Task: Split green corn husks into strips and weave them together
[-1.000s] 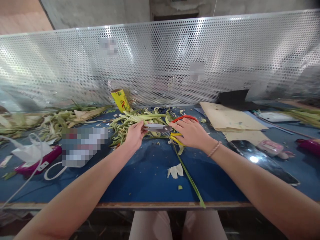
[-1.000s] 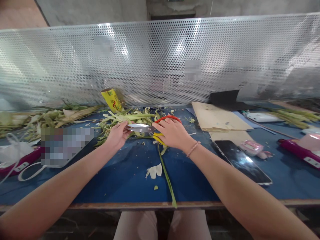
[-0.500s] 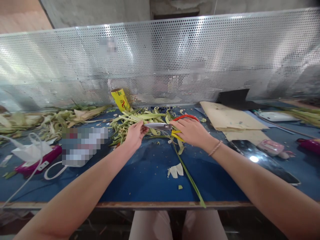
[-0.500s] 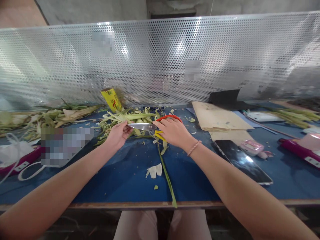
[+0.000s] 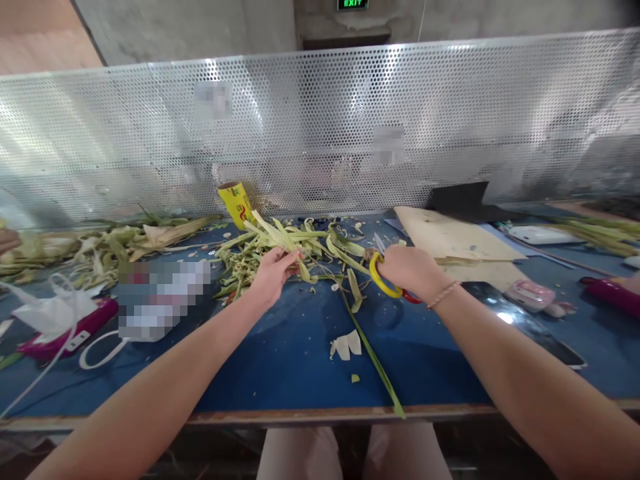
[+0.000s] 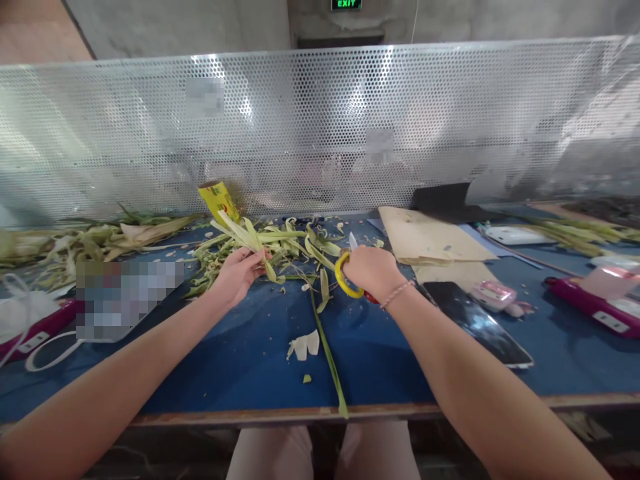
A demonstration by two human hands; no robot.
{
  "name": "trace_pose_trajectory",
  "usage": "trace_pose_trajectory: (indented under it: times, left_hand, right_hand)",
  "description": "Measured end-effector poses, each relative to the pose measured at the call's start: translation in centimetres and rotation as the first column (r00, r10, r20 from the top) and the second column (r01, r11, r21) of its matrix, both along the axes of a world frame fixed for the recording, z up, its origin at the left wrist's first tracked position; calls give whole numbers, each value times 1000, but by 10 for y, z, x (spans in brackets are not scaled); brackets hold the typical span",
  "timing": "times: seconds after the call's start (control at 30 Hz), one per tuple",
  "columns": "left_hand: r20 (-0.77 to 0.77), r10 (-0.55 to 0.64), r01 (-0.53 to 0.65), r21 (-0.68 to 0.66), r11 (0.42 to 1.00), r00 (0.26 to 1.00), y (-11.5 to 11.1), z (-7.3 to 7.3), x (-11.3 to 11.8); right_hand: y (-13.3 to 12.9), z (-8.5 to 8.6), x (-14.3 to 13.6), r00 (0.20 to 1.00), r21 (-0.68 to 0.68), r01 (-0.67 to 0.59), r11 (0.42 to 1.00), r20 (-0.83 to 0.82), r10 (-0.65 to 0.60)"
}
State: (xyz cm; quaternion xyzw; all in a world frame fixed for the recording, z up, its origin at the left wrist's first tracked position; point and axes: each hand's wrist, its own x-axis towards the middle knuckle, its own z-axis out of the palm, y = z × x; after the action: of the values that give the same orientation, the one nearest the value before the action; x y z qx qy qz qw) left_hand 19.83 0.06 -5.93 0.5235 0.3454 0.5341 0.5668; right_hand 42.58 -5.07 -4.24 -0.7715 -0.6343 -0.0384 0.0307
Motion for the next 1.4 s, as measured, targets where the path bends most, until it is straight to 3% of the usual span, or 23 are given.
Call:
trace_pose_trajectory:
  times: [0.1,0.17,0.23,0.3,0.37,0.4,0.47,0.57,0.7,0.87,0.97,1.03,1.1,1.2,1.23,1.27,1.3,1.4]
  left_hand:
    - [-67,-58,59,11,998,996,-5,2,2]
    - [-105,-111,115,26,993,988,-10,4,3]
    - [-130,-195,201,32,979,972,-14,5,4]
    - [-152,-268,276,31,961,951,-18,6,4]
    - [-175,-326,336,32,941,929,-21,5,5]
    - [-183,-355,367,36,929,917,-23,4,5]
    - [-198,-424,438,37,898,884,-24,3,5]
    - [-199,-526,539,14,842,827,-27,3,6]
    - [-98,-585,584,-41,811,805,-30,7,7]
    - [37,-595,595,-112,796,803,-27,10,3]
    - [95,-594,601,-114,791,799,-23,8,1]
    - [99,-585,593,-108,798,805,-23,8,2]
    - [51,-561,562,-123,818,826,-23,9,4]
    - [-55,-464,451,-161,878,884,-24,11,9]
    - [-76,-426,410,-166,897,902,-24,11,9]
    - [-88,-391,374,-166,913,916,-23,10,10]
    - [-96,-363,346,-162,924,927,-22,10,10]
    - [-102,-306,291,-141,946,946,-18,6,9]
  right_hand:
    - [-2,1,3,999,-142,-44,989,10,46]
    - [-4,3,3,997,-161,-70,984,29,76]
    - [-4,4,1,995,-48,-94,994,31,95]
    - [-2,2,-6,984,187,-170,967,-15,176]
    - [1,-3,-16,915,443,-318,838,-89,394]
    - [2,-7,-22,840,527,-399,750,-116,529]
    - [4,-15,-33,742,628,-478,614,-87,665]
    - [4,-21,-44,681,650,-549,525,-16,732]
    - [4,-20,-46,688,589,-586,556,0,725]
    - [6,-18,-38,656,645,-525,556,-110,747]
    - [8,-18,-36,634,696,-439,568,-208,745]
    - [10,-19,-35,619,730,-308,610,-333,712]
    - [14,-19,-32,520,734,-112,670,-531,669]
    - [23,-19,-24,236,656,192,730,-753,614]
    - [26,-19,-20,183,624,245,742,-782,597]
    - [29,-19,-16,190,602,247,759,-798,572]
    - [33,-20,-12,253,587,207,782,-805,537]
    - [38,-24,-3,527,506,-14,862,-729,436]
